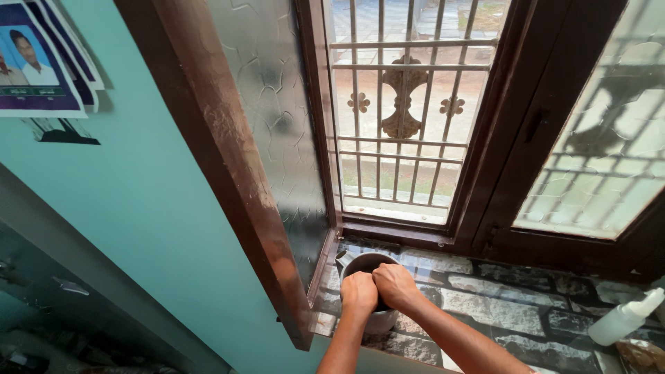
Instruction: The person wipes the glass and frame of a double door with a dark cloth, then dips the cloth in a bucket of water and continues wiping the door frame and glass. The person also handles a spray bottle and a bucket during the task.
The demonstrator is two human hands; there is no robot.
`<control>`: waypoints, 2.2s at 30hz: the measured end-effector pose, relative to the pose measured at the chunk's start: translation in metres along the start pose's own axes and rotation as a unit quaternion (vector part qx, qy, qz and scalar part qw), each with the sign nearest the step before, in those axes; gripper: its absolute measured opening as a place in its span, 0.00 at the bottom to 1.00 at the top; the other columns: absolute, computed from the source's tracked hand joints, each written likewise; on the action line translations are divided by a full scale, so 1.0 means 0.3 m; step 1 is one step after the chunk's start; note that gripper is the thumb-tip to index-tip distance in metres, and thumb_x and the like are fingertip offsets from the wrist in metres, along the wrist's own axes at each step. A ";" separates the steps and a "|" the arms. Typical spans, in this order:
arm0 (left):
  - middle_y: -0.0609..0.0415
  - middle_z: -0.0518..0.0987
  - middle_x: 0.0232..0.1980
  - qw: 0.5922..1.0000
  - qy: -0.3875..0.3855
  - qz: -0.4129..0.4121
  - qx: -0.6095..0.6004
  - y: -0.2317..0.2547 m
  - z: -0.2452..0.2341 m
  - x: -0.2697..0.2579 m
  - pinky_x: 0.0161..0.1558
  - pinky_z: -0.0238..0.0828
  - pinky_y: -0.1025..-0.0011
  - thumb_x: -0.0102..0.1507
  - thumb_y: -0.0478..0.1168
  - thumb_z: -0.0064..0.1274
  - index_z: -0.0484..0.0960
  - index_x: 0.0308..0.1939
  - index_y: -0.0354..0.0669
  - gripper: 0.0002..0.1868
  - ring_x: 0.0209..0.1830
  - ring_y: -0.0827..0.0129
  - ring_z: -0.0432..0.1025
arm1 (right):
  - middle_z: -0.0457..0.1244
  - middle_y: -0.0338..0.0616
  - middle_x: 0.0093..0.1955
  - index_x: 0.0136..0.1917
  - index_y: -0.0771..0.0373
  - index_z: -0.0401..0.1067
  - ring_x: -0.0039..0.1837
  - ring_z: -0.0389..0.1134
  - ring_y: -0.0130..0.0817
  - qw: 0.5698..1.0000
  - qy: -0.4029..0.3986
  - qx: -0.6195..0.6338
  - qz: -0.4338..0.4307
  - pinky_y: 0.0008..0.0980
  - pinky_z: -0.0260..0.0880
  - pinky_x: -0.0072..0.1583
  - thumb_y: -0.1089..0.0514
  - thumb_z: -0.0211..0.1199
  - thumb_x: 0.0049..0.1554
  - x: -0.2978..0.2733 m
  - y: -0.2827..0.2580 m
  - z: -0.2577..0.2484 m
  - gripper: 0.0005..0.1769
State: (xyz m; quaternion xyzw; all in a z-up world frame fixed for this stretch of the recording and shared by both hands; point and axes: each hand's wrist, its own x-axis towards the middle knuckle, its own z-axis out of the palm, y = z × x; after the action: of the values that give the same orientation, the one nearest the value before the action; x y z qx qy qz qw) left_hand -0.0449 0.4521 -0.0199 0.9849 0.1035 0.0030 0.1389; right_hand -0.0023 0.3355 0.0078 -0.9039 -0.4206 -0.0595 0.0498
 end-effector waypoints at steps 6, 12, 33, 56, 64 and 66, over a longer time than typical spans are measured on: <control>0.40 0.84 0.43 0.995 0.086 -0.009 -0.055 0.029 -0.058 -0.048 0.48 0.78 0.60 0.63 0.31 0.47 0.88 0.34 0.38 0.11 0.46 0.51 0.80 | 0.70 0.55 0.43 0.35 0.64 0.77 0.49 0.73 0.50 0.998 -0.021 0.040 0.051 0.43 0.75 0.51 0.67 0.63 0.47 -0.013 -0.019 -0.055 0.03; 0.38 0.82 0.45 0.975 0.186 -0.008 -0.124 0.079 -0.176 -0.125 0.44 0.79 0.57 0.64 0.31 0.47 0.84 0.34 0.35 0.10 0.43 0.48 0.80 | 0.70 0.56 0.41 0.35 0.65 0.78 0.47 0.71 0.51 0.973 0.088 0.202 0.063 0.45 0.72 0.51 0.66 0.66 0.45 -0.049 -0.058 -0.169 0.02; 0.45 0.83 0.40 0.925 0.265 -0.042 -0.268 0.108 -0.271 -0.218 0.41 0.75 0.55 0.59 0.32 0.51 0.82 0.30 0.37 0.05 0.38 0.48 0.78 | 0.66 0.47 0.39 0.38 0.66 0.75 0.39 0.69 0.41 0.949 0.185 0.247 0.057 0.40 0.72 0.44 0.63 0.65 0.52 -0.079 -0.104 -0.220 0.04; 0.42 0.77 0.64 0.719 0.320 -0.201 -0.583 0.066 -0.127 -0.261 0.65 0.64 0.64 0.65 0.49 0.51 0.74 0.64 0.36 0.27 0.65 0.56 0.71 | 0.71 0.43 0.58 0.68 0.52 0.71 0.59 0.73 0.40 0.685 0.129 0.633 0.336 0.42 0.74 0.61 0.53 0.66 0.54 -0.144 -0.065 -0.173 0.27; 0.43 0.77 0.69 0.627 0.285 -0.161 -0.707 0.034 0.031 -0.179 0.69 0.60 0.68 0.71 0.53 0.38 0.74 0.67 0.31 0.31 0.70 0.60 0.70 | 0.70 0.42 0.63 0.70 0.55 0.72 0.61 0.70 0.34 0.448 0.118 0.806 0.369 0.34 0.71 0.62 0.46 0.59 0.58 -0.157 -0.049 -0.102 0.28; 0.47 0.72 0.72 0.582 0.268 -0.176 -0.748 0.043 0.041 -0.164 0.70 0.57 0.70 0.71 0.54 0.36 0.70 0.70 0.32 0.32 0.72 0.64 0.66 | 0.69 0.42 0.64 0.69 0.55 0.72 0.62 0.70 0.34 0.437 0.129 0.820 0.347 0.34 0.71 0.62 0.46 0.59 0.58 -0.157 -0.047 -0.114 0.28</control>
State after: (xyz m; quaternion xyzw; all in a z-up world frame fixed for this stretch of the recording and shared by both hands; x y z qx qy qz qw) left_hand -0.0901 0.4267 -0.0269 0.4498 0.2685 0.3184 0.7900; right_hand -0.0456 0.3043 0.0351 -0.4927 0.0875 0.2195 0.8375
